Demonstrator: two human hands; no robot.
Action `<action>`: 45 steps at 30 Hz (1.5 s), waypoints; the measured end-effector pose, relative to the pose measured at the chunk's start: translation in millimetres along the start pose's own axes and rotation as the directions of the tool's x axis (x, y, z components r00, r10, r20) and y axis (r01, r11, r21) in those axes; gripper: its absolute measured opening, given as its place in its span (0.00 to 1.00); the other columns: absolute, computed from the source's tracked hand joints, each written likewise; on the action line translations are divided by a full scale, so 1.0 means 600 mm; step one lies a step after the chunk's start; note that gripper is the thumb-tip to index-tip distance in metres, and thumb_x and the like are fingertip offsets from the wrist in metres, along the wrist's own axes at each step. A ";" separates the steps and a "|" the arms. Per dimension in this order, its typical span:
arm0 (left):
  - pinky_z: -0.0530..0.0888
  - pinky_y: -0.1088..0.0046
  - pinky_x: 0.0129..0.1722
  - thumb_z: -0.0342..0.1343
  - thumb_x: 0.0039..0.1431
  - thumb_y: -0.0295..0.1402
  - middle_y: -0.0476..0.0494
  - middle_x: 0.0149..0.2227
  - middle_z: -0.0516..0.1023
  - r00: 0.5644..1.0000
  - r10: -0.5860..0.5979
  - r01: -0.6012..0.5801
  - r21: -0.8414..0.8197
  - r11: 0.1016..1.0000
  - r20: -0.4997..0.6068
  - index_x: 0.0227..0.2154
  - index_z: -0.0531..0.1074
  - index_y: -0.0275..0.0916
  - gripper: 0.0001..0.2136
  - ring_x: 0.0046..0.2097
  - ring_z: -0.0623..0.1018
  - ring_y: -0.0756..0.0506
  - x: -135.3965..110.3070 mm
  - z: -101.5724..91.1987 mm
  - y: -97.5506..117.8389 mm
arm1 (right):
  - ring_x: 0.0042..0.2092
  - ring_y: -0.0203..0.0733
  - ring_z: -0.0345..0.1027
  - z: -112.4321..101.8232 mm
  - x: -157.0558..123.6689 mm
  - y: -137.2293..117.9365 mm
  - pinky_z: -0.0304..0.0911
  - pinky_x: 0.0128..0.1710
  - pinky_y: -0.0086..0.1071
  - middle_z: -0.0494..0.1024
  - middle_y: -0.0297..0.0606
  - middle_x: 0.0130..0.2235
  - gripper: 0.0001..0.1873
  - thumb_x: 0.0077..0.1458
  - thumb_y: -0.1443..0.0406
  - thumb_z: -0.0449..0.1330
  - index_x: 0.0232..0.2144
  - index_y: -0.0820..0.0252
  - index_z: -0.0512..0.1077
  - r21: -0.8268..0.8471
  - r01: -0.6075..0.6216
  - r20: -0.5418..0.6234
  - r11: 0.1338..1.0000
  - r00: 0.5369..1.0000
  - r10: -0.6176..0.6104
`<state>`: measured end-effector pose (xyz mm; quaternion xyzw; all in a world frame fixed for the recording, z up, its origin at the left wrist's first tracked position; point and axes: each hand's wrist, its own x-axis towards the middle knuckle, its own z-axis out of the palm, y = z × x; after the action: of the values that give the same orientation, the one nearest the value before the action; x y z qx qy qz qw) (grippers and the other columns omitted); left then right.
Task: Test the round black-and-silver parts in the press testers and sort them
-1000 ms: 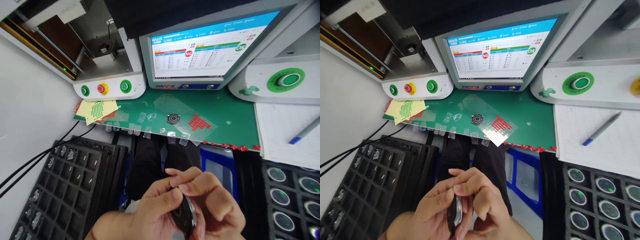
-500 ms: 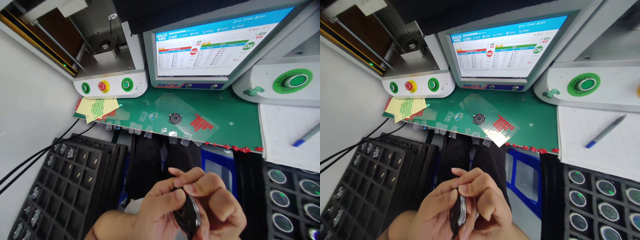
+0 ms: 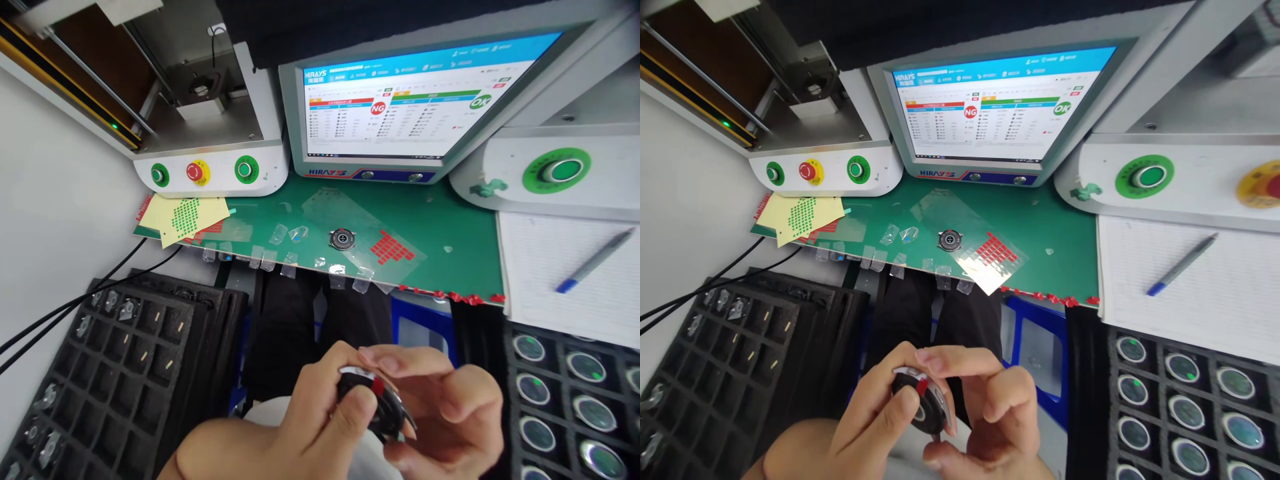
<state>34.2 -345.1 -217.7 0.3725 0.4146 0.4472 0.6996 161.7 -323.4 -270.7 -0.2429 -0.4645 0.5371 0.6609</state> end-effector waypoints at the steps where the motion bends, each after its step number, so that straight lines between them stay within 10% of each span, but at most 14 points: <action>1: 0.71 0.74 0.37 0.48 0.71 0.42 0.42 0.31 0.78 1.000 0.002 -0.002 0.044 0.999 -0.001 0.36 0.70 0.35 0.15 0.33 0.77 0.49 0.000 0.000 0.001 | 0.48 0.44 0.77 -0.003 -0.004 -0.001 0.78 0.47 0.39 0.79 0.34 0.48 0.18 0.55 0.71 0.68 0.42 0.53 0.65 -0.021 -0.004 -0.004 1.000 1.000 0.004; 10: 0.67 0.79 0.27 0.58 0.63 0.47 0.49 0.23 0.71 0.986 -0.091 0.143 -0.428 0.893 0.138 0.33 0.64 0.36 0.18 0.24 0.70 0.53 0.025 -0.003 -0.025 | 0.46 0.45 0.75 -0.013 0.000 0.004 0.77 0.45 0.40 0.80 0.38 0.44 0.24 0.47 0.74 0.69 0.44 0.54 0.65 -0.155 0.119 0.097 0.981 0.990 -0.104; 17: 0.63 0.81 0.22 0.63 0.57 0.48 0.49 0.21 0.68 0.960 -0.247 0.278 -0.394 0.876 0.129 0.27 0.64 0.36 0.20 0.22 0.68 0.53 0.047 -0.006 -0.029 | 0.41 0.45 0.77 -0.011 0.007 0.011 0.77 0.40 0.39 0.82 0.40 0.41 0.21 0.49 0.69 0.71 0.41 0.55 0.66 -0.227 0.163 0.016 0.960 0.986 -0.163; 20: 0.67 0.77 0.28 0.60 0.57 0.53 0.44 0.27 0.74 0.938 -0.302 0.336 -0.228 0.914 0.172 0.31 0.70 0.34 0.22 0.28 0.73 0.49 0.061 -0.012 -0.013 | 0.40 0.44 0.77 -0.023 0.004 0.017 0.77 0.42 0.39 0.82 0.39 0.40 0.21 0.48 0.68 0.73 0.40 0.55 0.67 -0.214 0.141 -0.095 0.967 0.982 -0.164; 23: 0.71 0.68 0.38 0.48 0.63 0.57 0.38 0.36 0.80 0.948 -0.284 0.230 0.306 0.924 0.144 0.45 0.74 0.33 0.29 0.37 0.77 0.42 0.097 -0.029 0.004 | 0.43 0.41 0.77 -0.046 0.003 0.021 0.76 0.44 0.35 0.82 0.37 0.40 0.21 0.48 0.70 0.73 0.39 0.55 0.67 -0.177 0.082 -0.228 0.981 0.966 -0.122; 26: 0.71 0.61 0.49 0.54 0.65 0.44 0.38 0.44 0.80 0.992 0.007 0.107 0.858 0.503 -0.127 0.52 0.73 0.37 0.19 0.47 0.77 0.37 0.160 -0.054 0.008 | 0.46 0.36 0.77 -0.073 0.006 0.023 0.73 0.50 0.30 0.82 0.35 0.42 0.20 0.47 0.75 0.71 0.38 0.57 0.68 -0.171 0.072 -0.309 0.983 0.943 -0.123; 30: 0.72 0.63 0.50 0.62 0.61 0.35 0.37 0.51 0.76 0.977 0.155 0.158 0.985 -0.076 -0.145 0.57 0.69 0.36 0.23 0.55 0.73 0.36 0.250 -0.077 -0.001 | 0.47 0.35 0.77 -0.098 0.008 0.027 0.72 0.51 0.28 0.82 0.34 0.41 0.23 0.44 0.79 0.70 0.38 0.57 0.68 -0.183 0.061 -0.336 0.981 0.934 -0.121; 45: 0.72 0.66 0.36 0.68 0.55 0.38 0.44 0.43 0.78 0.986 0.018 0.165 0.951 -0.260 -0.166 0.44 0.80 0.42 0.14 0.48 0.76 0.38 0.333 -0.084 -0.002 | 0.46 0.36 0.77 -0.136 -0.001 0.034 0.71 0.52 0.30 0.81 0.35 0.41 0.23 0.43 0.79 0.70 0.37 0.58 0.66 -0.261 0.024 -0.496 0.965 0.855 -0.156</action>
<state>39.9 -151.1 -286.9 0.7282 0.6680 -0.0782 0.1320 223.4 -303.3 -324.3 -0.4343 -0.3458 0.3600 0.7498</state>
